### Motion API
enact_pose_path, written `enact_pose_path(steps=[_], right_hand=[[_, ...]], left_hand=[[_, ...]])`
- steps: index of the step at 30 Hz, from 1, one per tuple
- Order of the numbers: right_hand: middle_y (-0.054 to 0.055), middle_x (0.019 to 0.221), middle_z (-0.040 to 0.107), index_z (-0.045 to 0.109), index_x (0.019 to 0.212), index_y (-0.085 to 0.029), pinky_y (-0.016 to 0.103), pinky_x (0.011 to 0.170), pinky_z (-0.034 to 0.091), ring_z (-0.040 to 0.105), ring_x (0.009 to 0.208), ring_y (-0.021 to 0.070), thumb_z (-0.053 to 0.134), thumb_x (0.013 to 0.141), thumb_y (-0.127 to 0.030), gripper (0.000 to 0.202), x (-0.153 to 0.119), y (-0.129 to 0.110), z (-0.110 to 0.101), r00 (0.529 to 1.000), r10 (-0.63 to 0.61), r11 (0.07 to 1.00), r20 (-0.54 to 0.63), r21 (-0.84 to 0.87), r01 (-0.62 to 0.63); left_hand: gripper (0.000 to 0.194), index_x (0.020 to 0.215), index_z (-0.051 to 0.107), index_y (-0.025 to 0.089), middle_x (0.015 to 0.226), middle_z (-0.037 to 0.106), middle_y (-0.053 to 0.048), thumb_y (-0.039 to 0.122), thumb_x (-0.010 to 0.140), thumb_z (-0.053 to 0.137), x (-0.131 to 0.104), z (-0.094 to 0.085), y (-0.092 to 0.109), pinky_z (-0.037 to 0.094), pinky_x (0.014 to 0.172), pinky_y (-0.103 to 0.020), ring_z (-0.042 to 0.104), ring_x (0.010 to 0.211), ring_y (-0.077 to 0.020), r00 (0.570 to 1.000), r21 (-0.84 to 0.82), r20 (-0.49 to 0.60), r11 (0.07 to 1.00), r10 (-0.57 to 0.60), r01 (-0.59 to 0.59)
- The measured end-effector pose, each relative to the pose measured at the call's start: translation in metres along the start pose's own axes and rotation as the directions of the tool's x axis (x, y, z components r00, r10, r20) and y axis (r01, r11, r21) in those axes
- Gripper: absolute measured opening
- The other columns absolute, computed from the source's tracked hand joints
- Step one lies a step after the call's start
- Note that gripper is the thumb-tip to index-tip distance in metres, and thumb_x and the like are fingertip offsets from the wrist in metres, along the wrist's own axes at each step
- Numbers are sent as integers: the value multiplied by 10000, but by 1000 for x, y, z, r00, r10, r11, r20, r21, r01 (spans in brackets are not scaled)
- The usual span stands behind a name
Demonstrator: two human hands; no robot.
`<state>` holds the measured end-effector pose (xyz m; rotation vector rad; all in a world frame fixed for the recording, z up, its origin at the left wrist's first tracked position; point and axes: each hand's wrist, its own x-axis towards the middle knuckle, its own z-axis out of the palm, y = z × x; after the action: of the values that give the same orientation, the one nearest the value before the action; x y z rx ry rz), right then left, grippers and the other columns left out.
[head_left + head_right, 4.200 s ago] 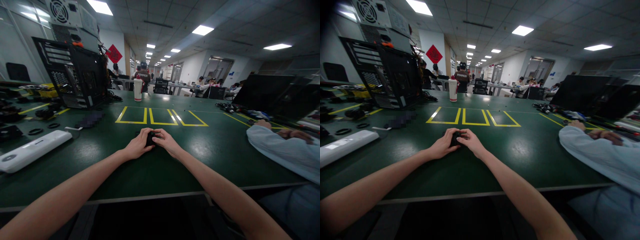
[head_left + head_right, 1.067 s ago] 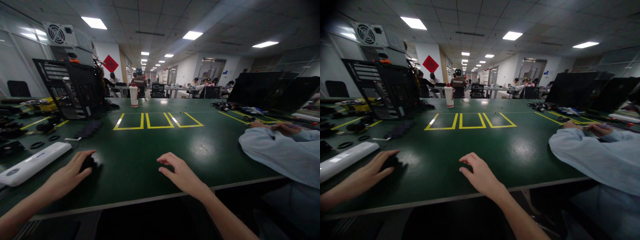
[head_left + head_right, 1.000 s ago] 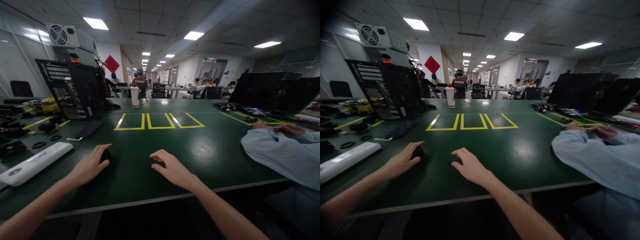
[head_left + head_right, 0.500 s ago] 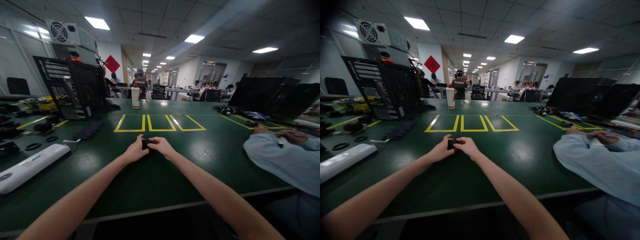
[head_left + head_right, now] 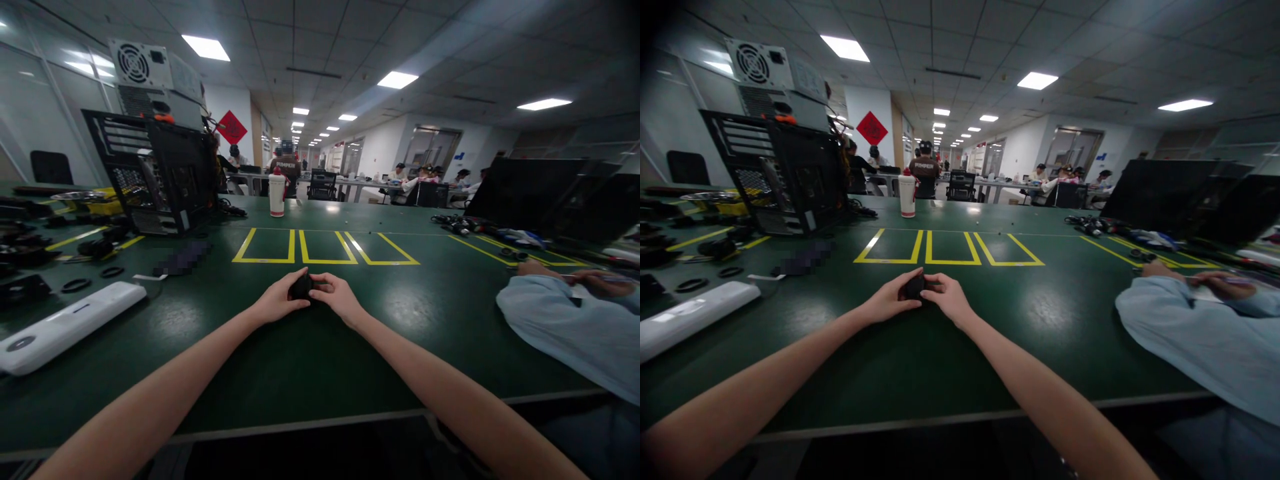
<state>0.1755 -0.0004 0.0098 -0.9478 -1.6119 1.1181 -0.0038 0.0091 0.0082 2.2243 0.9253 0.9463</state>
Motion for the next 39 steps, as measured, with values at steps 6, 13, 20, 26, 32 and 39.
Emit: enact_pose_path(steps=[6,13,20,26,32,39], right_hand=[[40,1021,587,545,990,-171,329,904,421,555,979,151,616,641,-168,356,-10,-3,5,995,-99,994,4,-42,99],[41,973,602,553,964,-160,326,901,415,569,938,143,607,678,-236,301,-10,-3,7,992,-123,992,-12,-26,123],[56,1028,603,544,1018,-167,341,905,411,566,956,152,624,666,-240,369,-7,-2,5,999,-46,998,-5,35,46],[67,1043,610,566,1022,-156,346,914,405,567,969,163,634,656,-243,383,-6,-1,4,1000,-4,998,16,68,3],[63,1013,615,570,998,-151,353,910,405,569,956,163,648,635,-230,380,-5,0,4,1000,-1,995,10,99,0],[16,954,603,551,912,-179,328,886,409,564,915,138,682,582,-173,356,-3,1,3,997,-17,979,71,202,2]], left_hand=[[649,1301,216,309,1294,367,-47,356,750,554,-10,-2,15,457,816,-349,476,1067,-218,999,108,42,994,24,-28],[613,1266,250,270,1276,378,-44,363,743,557,-11,-2,18,385,926,-380,419,1136,-233,999,177,35,984,33,-39],[628,1264,185,216,1255,339,-103,366,757,525,-9,3,14,426,875,-386,465,1067,-234,995,265,62,959,83,-96],[663,1283,123,214,1276,297,-129,396,767,497,-8,4,12,464,786,-381,531,963,-231,994,355,80,930,71,-95],[660,1281,161,221,1252,359,-113,400,753,513,-7,4,13,362,868,-450,439,1056,-280,994,509,49,854,99,-110],[613,1235,212,186,1205,390,-109,317,732,536,-6,8,4,236,972,-436,325,1165,-253,986,506,19,849,166,-152]])
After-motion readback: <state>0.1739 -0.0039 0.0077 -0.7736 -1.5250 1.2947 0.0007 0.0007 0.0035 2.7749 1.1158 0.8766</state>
